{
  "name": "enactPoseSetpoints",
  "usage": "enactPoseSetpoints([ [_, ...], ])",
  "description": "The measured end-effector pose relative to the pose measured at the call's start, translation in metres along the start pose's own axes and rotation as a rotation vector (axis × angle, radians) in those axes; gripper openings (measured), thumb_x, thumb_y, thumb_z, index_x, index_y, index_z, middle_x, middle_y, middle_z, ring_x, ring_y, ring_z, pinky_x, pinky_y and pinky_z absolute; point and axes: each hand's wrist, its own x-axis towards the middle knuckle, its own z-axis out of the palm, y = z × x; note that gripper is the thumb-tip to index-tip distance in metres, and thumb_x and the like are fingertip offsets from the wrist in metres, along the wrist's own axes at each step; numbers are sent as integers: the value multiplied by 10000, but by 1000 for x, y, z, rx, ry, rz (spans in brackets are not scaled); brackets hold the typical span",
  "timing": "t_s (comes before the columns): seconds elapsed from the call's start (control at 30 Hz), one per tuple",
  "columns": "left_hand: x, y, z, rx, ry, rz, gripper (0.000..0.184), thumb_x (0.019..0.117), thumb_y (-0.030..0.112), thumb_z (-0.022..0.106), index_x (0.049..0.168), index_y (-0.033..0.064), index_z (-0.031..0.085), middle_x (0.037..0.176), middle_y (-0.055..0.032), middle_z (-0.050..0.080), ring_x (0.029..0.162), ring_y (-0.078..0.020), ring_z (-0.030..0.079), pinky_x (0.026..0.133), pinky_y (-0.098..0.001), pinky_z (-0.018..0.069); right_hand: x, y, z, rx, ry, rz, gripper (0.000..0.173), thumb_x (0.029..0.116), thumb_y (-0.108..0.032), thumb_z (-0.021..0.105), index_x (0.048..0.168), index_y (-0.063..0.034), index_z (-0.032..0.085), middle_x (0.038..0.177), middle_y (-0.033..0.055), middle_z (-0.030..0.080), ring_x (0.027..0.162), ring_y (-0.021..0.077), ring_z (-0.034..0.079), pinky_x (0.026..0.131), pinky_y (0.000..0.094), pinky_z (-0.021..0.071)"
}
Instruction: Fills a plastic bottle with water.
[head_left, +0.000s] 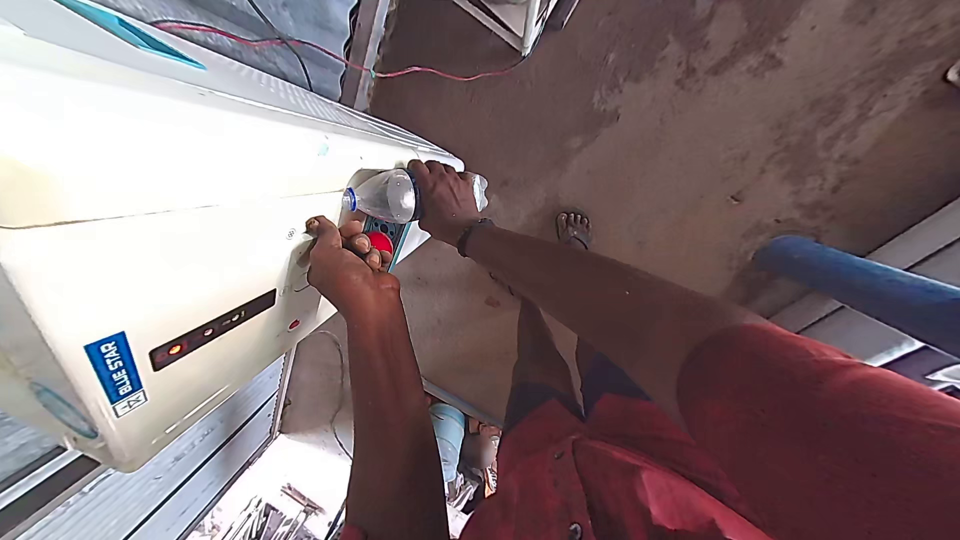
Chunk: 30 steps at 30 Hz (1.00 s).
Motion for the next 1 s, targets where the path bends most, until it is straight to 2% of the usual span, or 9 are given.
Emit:
enactPoseSetpoints([
  [0.03,0,0,0,-3,-5,1,433,1123,361,384,777,151,536,537,41,477,362,-65,399,358,-208,393,-14,-17,-27,-7,-121,105,300,977,24,575,1276,12,604,1271,159,637,1224,179,615,1016,244,456],
  [0.07,0,0,-1,-5,-10,3,429,1123,360,384,780,151,535,537,41,477,363,-64,400,359,-208,395,-22,-24,-35,0,-114,134,292,957,66,571,1242,31,624,1243,168,651,1185,175,635,981,210,460],
  [0.33,-1,0,0,-17,-9,1,415,1122,344,387,785,147,527,534,41,468,362,-66,399,359,-209,393,-26,-23,-30,-32,-53,93,277,957,80,550,1217,34,632,1217,172,656,1163,177,642,972,199,458],
  [0.4,-1,1,1,-16,-14,-3,415,1123,341,384,781,149,522,532,44,458,365,-63,394,363,-206,388,-6,-15,-17,-57,-118,104,331,967,23,584,1297,-1,596,1282,153,633,1222,183,613,1004,247,463],
  [0.43,-1,1,1,-17,-12,-3,418,1122,340,382,776,149,518,528,44,455,362,-62,391,358,-205,384,16,-1,12,-54,-64,72,392,943,-52,645,1328,-35,575,1288,150,626,1235,225,607,1001,344,491],
  [0.47,-1,0,2,-21,-6,-2,420,1122,339,384,770,148,514,525,42,457,358,-60,389,351,-203,378,47,24,78,25,327,-35,476,748,-82,750,1212,-44,653,1119,187,686,1071,329,669,835,496,532],
  [0.53,1,1,2,-28,0,-3,418,1121,338,388,771,146,511,528,39,464,355,-63,391,344,-201,373,85,37,111,107,255,21,680,700,-128,824,1338,-142,589,1224,167,653,1178,383,616,865,621,500],
  [0.63,2,0,2,-14,1,-6,417,1120,342,385,774,147,510,524,38,465,354,-70,396,347,-208,382,91,37,109,115,166,63,763,672,-115,851,1377,-161,563,1273,159,639,1219,378,599,894,629,492],
  [1.0,2,0,1,5,2,0,437,1120,360,378,767,149,525,523,40,462,358,-74,399,355,-215,390,89,37,108,111,181,53,724,687,-111,837,1360,-152,573,1267,160,641,1221,372,601,894,626,491],
])
